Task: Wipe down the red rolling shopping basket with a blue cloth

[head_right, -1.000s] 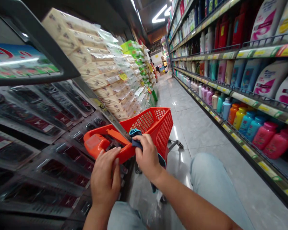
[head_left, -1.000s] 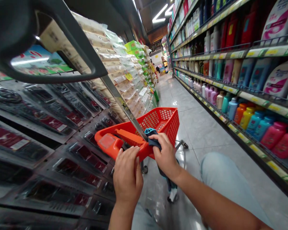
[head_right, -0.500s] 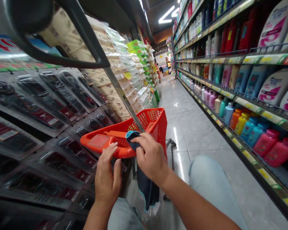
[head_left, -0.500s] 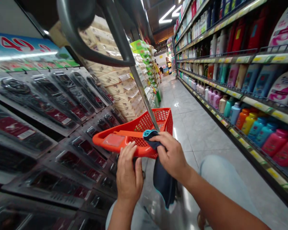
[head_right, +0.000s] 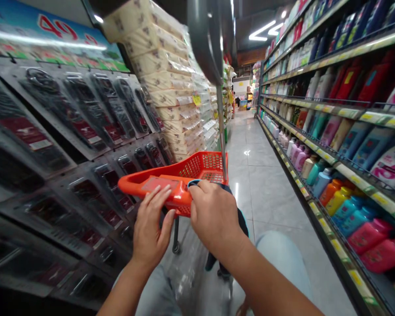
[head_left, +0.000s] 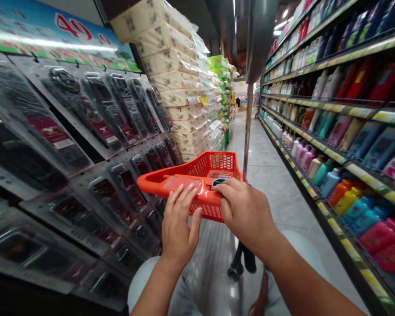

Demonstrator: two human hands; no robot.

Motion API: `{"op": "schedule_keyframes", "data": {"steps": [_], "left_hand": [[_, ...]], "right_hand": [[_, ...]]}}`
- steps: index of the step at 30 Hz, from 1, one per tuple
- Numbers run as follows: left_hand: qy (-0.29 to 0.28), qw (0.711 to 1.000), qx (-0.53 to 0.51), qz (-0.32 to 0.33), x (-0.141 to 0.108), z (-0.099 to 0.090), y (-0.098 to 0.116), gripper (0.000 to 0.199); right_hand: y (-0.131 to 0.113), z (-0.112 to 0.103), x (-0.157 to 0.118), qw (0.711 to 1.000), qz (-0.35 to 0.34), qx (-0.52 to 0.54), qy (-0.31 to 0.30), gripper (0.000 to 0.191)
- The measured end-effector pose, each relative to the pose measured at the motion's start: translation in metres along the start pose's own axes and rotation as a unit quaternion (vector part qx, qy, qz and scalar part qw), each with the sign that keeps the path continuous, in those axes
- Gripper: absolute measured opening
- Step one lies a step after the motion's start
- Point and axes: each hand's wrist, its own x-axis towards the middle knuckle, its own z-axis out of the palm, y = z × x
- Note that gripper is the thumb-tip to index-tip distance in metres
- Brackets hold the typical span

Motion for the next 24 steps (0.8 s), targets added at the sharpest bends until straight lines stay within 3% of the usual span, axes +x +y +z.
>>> {"op": "schedule_keyframes", "data": {"steps": [2, 5, 7, 9, 15, 18, 21, 24], "left_hand": [[0.009, 1.0, -0.009, 0.009, 0.001, -0.013, -0.015, 0.046], [0.051, 0.996, 0.058, -0.033, 0.001, -0.026, -0.056, 0.04], [0.044, 0.993, 0.09, -0.064, -0.002, -0.027, -0.079, 0.04], [0.031, 0.992, 0.096, -0.077, -0.006, -0.023, -0.089, 0.042], [0.055, 0.99, 0.104, -0.076, -0.014, -0.018, -0.059, 0.042], [0.039, 0.993, 0.093, -0.055, -0.016, -0.023, -0.049, 0.04], [0.018, 0.997, 0.071, -0.022, -0.018, -0.027, -0.041, 0.038], [0.012, 0.998, 0.056, -0.005, -0.018, -0.026, -0.026, 0.036]], "right_hand": [[0.008, -0.001, -0.002, 1.0, -0.002, -0.014, 0.021, 0.03], [0.025, 0.001, -0.003, 0.998, 0.003, -0.034, 0.058, 0.028], [0.033, 0.004, -0.003, 0.995, 0.013, -0.053, 0.081, 0.025], [0.032, 0.01, -0.002, 0.993, 0.016, -0.06, 0.104, 0.023], [0.006, 0.031, -0.004, 0.985, -0.057, 0.04, 0.16, 0.027], [0.02, 0.026, -0.009, 0.979, -0.095, 0.083, 0.16, 0.025], [0.044, 0.015, -0.012, 0.979, -0.022, 0.043, 0.198, 0.026], [0.042, 0.011, -0.014, 0.977, 0.018, 0.03, 0.212, 0.029]]}}
